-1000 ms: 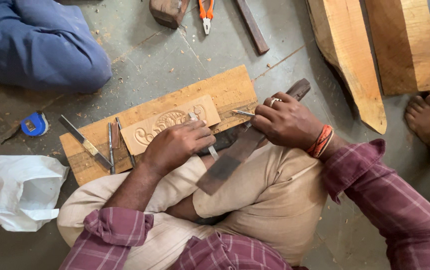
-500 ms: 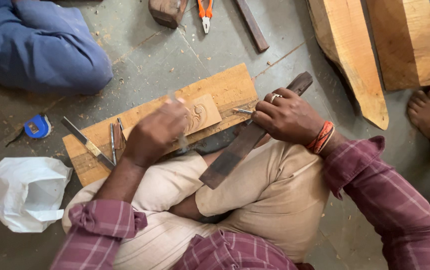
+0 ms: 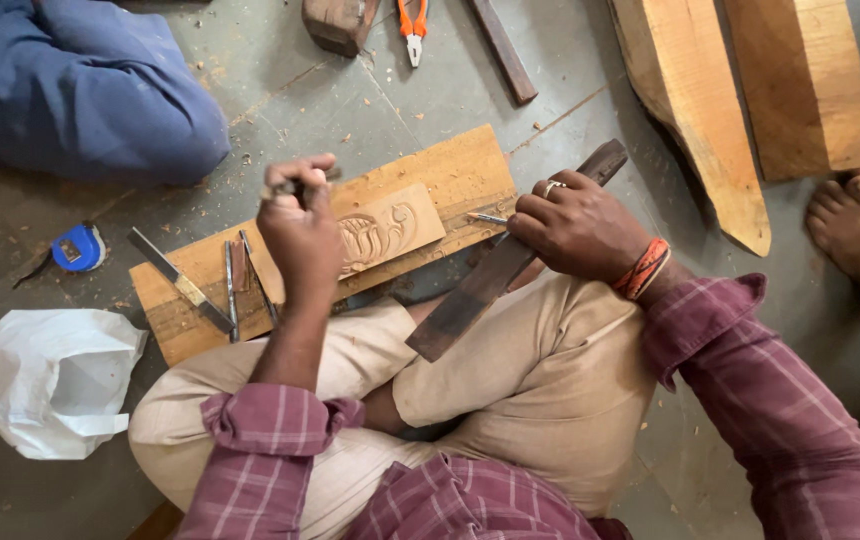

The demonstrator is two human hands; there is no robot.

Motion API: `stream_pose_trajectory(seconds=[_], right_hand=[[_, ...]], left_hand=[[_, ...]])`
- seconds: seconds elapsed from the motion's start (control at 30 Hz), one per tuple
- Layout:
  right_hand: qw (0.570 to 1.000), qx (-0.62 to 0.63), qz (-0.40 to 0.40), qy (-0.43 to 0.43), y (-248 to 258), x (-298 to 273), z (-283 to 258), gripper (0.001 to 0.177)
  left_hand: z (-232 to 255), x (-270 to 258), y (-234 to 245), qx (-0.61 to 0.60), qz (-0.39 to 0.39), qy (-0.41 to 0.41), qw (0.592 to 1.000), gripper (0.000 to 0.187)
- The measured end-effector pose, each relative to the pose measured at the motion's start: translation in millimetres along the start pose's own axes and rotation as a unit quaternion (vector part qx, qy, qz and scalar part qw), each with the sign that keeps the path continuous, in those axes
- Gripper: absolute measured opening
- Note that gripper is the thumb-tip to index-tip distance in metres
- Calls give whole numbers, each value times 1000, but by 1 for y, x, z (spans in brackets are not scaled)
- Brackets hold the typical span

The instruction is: The person sits cross-legged on the floor and carves a floral design into a rectangular wooden block using a chisel and a wooden mallet. They repeatedly strike the chisel to remove wood shavings and refine the pattern.

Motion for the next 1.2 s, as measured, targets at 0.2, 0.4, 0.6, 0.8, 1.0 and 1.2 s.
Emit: stream_pose_trajectory(seconds=[0.2,0.4,0.6,0.8,1.0,1.2], right_hand=[[1000,-9,12,-13,-8,-2,3,4],[988,-2,71,-135,-12,-14,13,11],[935,49,191,-295,4,-22,3,22],[826,378,272,-318,30,-15,-15,40],[460,773,229,-372,-13,28,-8,31],[424,777,211,-416,-57,11,-4,23]], left_hand=[[-4,-7,-9,-188,-144,130,963,24],[2,-17,10,30,40,75,996,14],[5,-18,-4,169,-73,58,981,11],[7,-16,6,-35,25,65,997,30],[3,-42,57,34,-43,132,990,46],[-22,-64,104,-32,95,122,987,29]])
Point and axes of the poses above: each hand's wrist, its own x-axis towards the middle knuckle, its own y-axis out of the back of the hand, z = x × y, the point moved 1 cm from there along x, towards the middle knuckle, and after that the axes turned 8 degrees about -z, right-handed, at the moved point
